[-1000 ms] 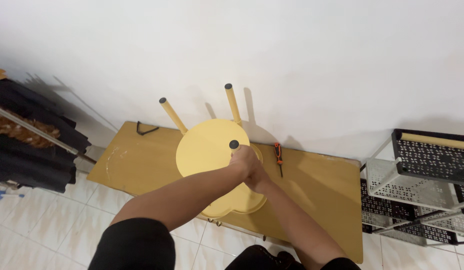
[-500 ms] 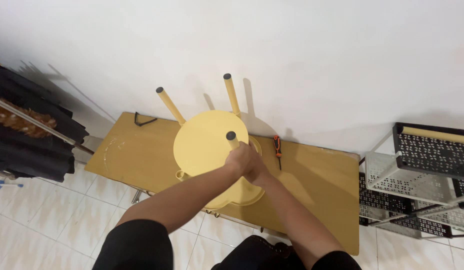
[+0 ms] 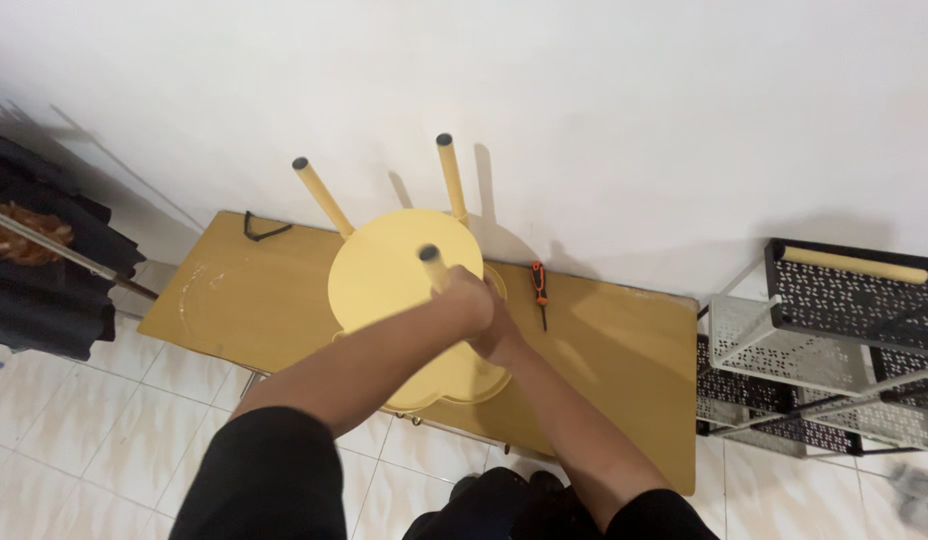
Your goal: The person disassembles a yellow plastic stool by removing its legs one at a time and placing them on a nearby metal shelf. The stool is turned upside down on a wooden cabinet during the process.
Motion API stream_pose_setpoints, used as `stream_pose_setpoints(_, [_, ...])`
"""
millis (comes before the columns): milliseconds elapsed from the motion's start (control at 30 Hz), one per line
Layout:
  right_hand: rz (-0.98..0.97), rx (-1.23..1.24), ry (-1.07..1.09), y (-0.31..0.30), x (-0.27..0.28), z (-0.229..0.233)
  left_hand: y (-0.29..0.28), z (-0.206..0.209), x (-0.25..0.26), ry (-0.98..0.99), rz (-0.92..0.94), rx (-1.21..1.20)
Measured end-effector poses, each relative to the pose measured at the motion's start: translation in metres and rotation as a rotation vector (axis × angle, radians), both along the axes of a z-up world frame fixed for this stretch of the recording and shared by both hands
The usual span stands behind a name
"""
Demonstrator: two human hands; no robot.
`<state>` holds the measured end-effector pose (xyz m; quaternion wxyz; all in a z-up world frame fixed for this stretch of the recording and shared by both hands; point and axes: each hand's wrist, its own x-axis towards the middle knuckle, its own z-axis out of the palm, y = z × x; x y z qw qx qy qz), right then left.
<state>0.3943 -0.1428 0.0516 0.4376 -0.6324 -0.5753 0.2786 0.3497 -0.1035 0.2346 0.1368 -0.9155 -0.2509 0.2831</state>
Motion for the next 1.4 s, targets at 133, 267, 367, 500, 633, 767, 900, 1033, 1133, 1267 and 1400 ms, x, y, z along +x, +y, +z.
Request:
stream_pose_setpoints(133, [0.08,0.042,-0.092,-0.005,0.004,-0.024,0.002,0.058,-0.021,-0.084,0.14,-0.113])
stream_pose_setpoints(267, [0.073,0.179,-0.265,-0.006,0.005,-0.026,0.012,0.092,-0.065,-0.223,0.213,-0.256])
stream_pose_setpoints(367, [0.026,0.016,-0.212,-0.013,-0.004,-0.013,0.007,0.07,-0.086,-0.409,0.174,-0.386])
stream_pose_setpoints(500, [0.021,0.024,-0.359,-0.032,-0.012,0.015,-0.004,0.019,-0.108,-0.686,0.271,-0.649])
stream_pose_setpoints(633, [0.145,0.246,-0.074,-0.067,-0.022,0.013,-0.018,-0.027,-0.117,-1.15,0.215,-0.877])
stream_pose_setpoints(767, [0.184,0.042,0.395,-0.091,-0.032,-0.024,-0.044,-0.067,-0.116,-1.442,0.321,-1.173])
stream_pose_setpoints(900, [0.242,-0.157,0.632,-0.118,-0.027,-0.067,-0.053,-0.106,-0.111,-1.64,0.49,-1.482])
stream_pose_setpoints(1033, [0.272,-0.218,0.707,-0.148,-0.018,-0.09,-0.059,-0.141,-0.112,-1.784,0.492,-1.613])
stream_pose_setpoints(1133, [0.277,-0.276,0.87,-0.172,-0.019,-0.094,-0.065,-0.166,-0.107,-1.847,0.625,-1.689])
stream_pose_setpoints(1267, [0.14,-0.456,1.043,-0.204,-0.026,-0.091,-0.063,-0.192,-0.102,-1.827,0.541,-1.717])
stream_pose_setpoints(1400, [-0.211,-0.226,1.008,-0.222,-0.032,-0.088,-0.064,-0.208,-0.096,-1.781,0.419,-1.75])
